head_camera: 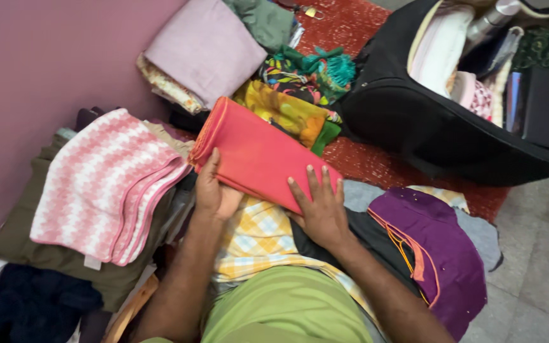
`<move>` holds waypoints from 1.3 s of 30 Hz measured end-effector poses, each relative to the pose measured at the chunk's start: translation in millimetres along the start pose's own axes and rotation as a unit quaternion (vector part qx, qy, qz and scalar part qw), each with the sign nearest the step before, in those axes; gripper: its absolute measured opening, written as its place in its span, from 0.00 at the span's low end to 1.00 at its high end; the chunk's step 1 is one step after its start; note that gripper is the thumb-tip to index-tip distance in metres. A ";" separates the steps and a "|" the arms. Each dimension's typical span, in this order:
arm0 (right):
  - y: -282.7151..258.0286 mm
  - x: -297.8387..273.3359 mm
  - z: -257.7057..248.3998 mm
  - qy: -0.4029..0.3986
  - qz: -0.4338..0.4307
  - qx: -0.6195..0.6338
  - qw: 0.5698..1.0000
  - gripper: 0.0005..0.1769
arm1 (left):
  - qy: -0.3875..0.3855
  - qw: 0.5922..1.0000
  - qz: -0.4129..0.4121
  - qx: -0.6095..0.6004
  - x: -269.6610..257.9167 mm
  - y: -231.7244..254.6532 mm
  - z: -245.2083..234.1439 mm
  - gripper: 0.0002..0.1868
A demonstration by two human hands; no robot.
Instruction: The person folds a colorful fabric and a purple garment, then places them into a black bag. They also fold a pink towel and pack a white charger and a small perfume bottle into the bag.
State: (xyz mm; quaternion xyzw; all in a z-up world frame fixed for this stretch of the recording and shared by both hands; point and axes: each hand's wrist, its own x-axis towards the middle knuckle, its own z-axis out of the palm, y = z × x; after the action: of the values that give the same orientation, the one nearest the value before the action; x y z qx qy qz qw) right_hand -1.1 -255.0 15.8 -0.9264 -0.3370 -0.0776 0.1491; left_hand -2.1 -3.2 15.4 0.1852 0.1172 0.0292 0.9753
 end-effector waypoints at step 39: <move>56.3 -83.1 17.4 0.287 0.124 0.078 0.947 0.34 | -0.329 0.906 0.023 0.267 -77.8 -123.1 179.0 0.32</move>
State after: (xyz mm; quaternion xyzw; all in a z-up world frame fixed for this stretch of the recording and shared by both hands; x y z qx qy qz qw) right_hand -27.2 -340.3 -33.5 -0.8850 -0.1672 -0.2946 0.3195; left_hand -33.1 -188.9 148.8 0.4402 -0.2109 -0.0434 0.8717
